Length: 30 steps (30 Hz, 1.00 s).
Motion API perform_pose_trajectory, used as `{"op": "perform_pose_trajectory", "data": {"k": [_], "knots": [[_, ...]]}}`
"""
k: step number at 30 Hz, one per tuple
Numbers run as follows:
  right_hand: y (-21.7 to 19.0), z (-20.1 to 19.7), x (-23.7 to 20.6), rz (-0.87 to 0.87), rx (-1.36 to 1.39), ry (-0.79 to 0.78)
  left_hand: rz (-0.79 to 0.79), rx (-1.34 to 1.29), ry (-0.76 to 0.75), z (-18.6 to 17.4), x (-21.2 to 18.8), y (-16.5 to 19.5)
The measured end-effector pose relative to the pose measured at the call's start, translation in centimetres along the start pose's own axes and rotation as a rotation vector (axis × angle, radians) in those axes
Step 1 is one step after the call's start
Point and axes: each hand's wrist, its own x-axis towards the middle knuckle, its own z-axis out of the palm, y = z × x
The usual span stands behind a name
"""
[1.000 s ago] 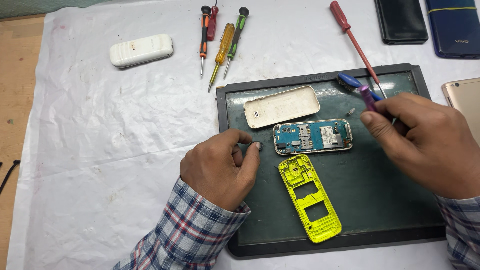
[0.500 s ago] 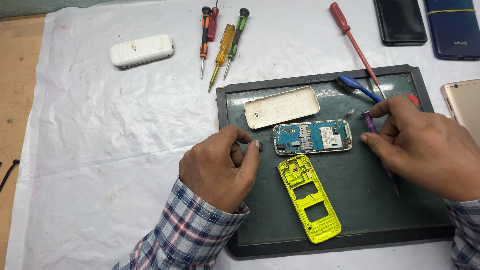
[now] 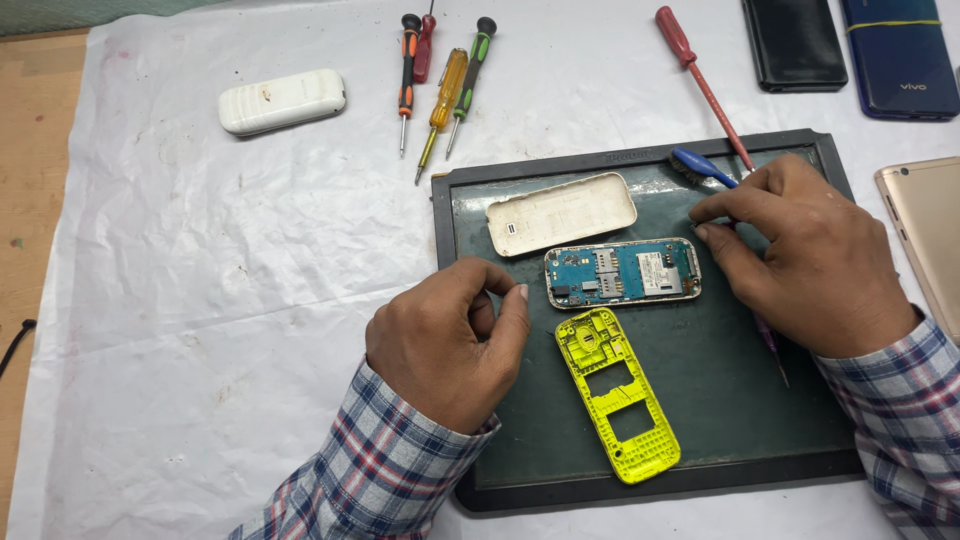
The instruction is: The person disassembles a yellow feature phone on a repair mat. They use a small purple screwdriver to remove screws from the back of the phone, pry the housing apart, separate the yellow front cover from the main board, and then use a blue tool to work on small internal components.
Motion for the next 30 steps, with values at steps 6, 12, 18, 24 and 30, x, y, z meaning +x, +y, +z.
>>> {"op": "perform_pose_trajectory", "data": {"k": [6, 12, 18, 24, 30], "knots": [[-0.8, -0.7, -0.4, -0.105, 0.246, 0.098, 0.206, -0.222, 0.073, 0.1, -0.6, 0.2], [-4.2, -0.6, -1.9, -0.257, 0.602, 0.064, -0.018, -0.453, -0.190, 0.6, -0.9, 0.5], [-5.6, -0.4, -2.7, -0.263, 0.736, -0.044, 0.136, -0.406, -0.155, 1.1, -1.5, 0.4], [-5.7, -0.2, -3.5, -0.343, 0.863, -0.052, 0.338, -0.380, -0.115, 1.6, -2.3, 0.6], [-5.3, -0.8, -3.5, -0.355, 0.816, -0.029, 0.293, -0.420, -0.192, 1.7, -2.3, 0.6]]}}
